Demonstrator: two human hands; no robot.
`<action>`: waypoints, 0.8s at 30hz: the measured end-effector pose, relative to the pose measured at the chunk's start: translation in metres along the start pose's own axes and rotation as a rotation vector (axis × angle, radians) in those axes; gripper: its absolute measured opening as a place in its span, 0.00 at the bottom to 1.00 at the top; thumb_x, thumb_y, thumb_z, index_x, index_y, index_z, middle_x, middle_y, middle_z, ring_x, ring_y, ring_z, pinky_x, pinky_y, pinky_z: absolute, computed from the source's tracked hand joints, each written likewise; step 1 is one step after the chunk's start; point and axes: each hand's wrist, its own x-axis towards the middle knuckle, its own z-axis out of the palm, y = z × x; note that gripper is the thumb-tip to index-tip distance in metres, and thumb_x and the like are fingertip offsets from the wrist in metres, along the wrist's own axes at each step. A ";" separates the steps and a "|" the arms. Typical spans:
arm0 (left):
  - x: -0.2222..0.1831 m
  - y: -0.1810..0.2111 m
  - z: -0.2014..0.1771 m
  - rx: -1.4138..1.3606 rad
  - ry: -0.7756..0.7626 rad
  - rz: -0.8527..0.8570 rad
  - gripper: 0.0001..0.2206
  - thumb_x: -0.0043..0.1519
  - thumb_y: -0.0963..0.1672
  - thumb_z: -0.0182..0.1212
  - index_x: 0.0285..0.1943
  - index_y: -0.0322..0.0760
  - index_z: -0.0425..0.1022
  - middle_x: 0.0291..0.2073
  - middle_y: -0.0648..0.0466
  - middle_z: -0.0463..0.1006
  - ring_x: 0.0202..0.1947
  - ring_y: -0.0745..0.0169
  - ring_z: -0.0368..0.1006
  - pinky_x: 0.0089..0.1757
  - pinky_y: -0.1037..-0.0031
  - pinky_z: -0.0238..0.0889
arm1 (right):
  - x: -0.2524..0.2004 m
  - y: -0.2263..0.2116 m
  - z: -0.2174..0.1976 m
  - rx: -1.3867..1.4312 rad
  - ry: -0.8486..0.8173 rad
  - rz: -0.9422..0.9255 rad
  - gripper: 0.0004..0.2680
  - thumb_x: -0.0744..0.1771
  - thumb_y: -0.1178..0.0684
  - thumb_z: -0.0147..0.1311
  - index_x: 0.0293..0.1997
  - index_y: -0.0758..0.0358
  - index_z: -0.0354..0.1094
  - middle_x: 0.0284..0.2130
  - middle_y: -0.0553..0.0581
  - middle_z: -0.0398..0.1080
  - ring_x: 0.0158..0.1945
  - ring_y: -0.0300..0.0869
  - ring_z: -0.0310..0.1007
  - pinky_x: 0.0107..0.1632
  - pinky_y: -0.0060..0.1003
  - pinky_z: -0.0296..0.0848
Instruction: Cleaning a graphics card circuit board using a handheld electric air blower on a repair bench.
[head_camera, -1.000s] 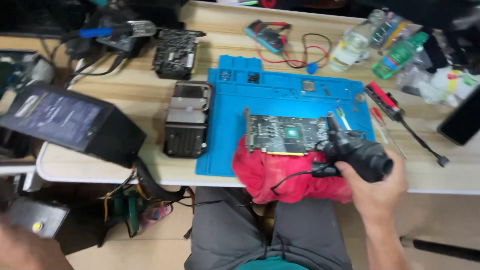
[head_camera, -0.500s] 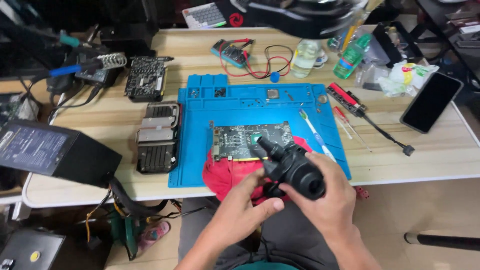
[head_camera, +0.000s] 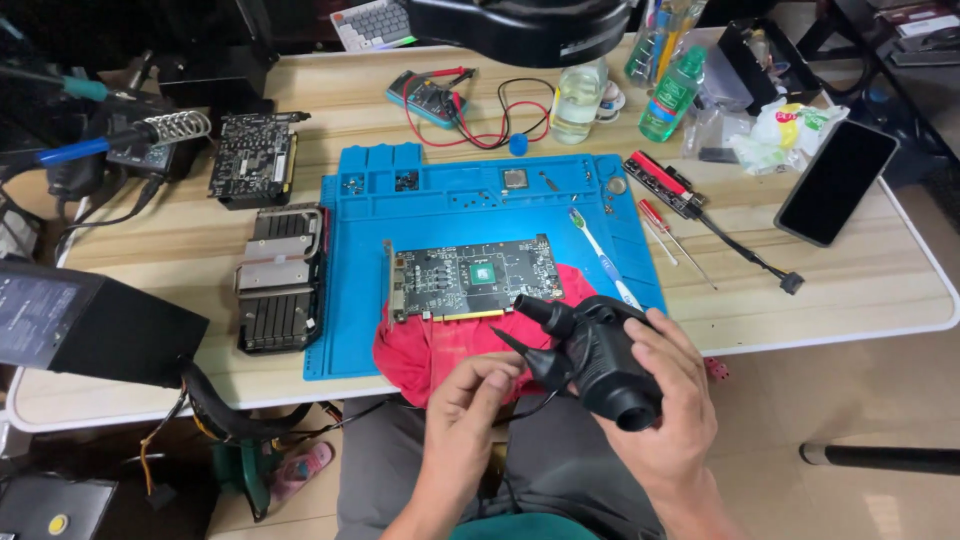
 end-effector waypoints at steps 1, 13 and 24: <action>0.000 0.006 0.000 -0.001 0.000 -0.005 0.09 0.70 0.44 0.61 0.43 0.35 0.85 0.49 0.46 0.90 0.53 0.57 0.85 0.55 0.69 0.76 | -0.001 0.002 -0.002 -0.001 -0.004 0.003 0.28 0.64 0.51 0.80 0.64 0.70 0.61 0.61 0.72 0.73 0.69 0.70 0.76 0.74 0.65 0.79; 0.007 0.040 -0.003 0.202 -0.197 -0.139 0.16 0.68 0.47 0.63 0.63 0.39 0.85 0.52 0.55 0.87 0.51 0.67 0.83 0.48 0.74 0.78 | -0.030 0.026 0.012 0.454 0.010 0.934 0.28 0.57 0.53 0.79 0.62 0.63 0.70 0.48 0.54 0.77 0.54 0.41 0.77 0.62 0.36 0.75; 0.002 0.036 -0.009 0.406 -0.200 -0.038 0.13 0.63 0.47 0.69 0.53 0.42 0.89 0.65 0.53 0.82 0.59 0.62 0.82 0.51 0.69 0.76 | -0.012 0.009 0.015 0.146 -0.073 0.869 0.32 0.54 0.50 0.83 0.62 0.59 0.72 0.53 0.52 0.78 0.54 0.40 0.78 0.61 0.34 0.75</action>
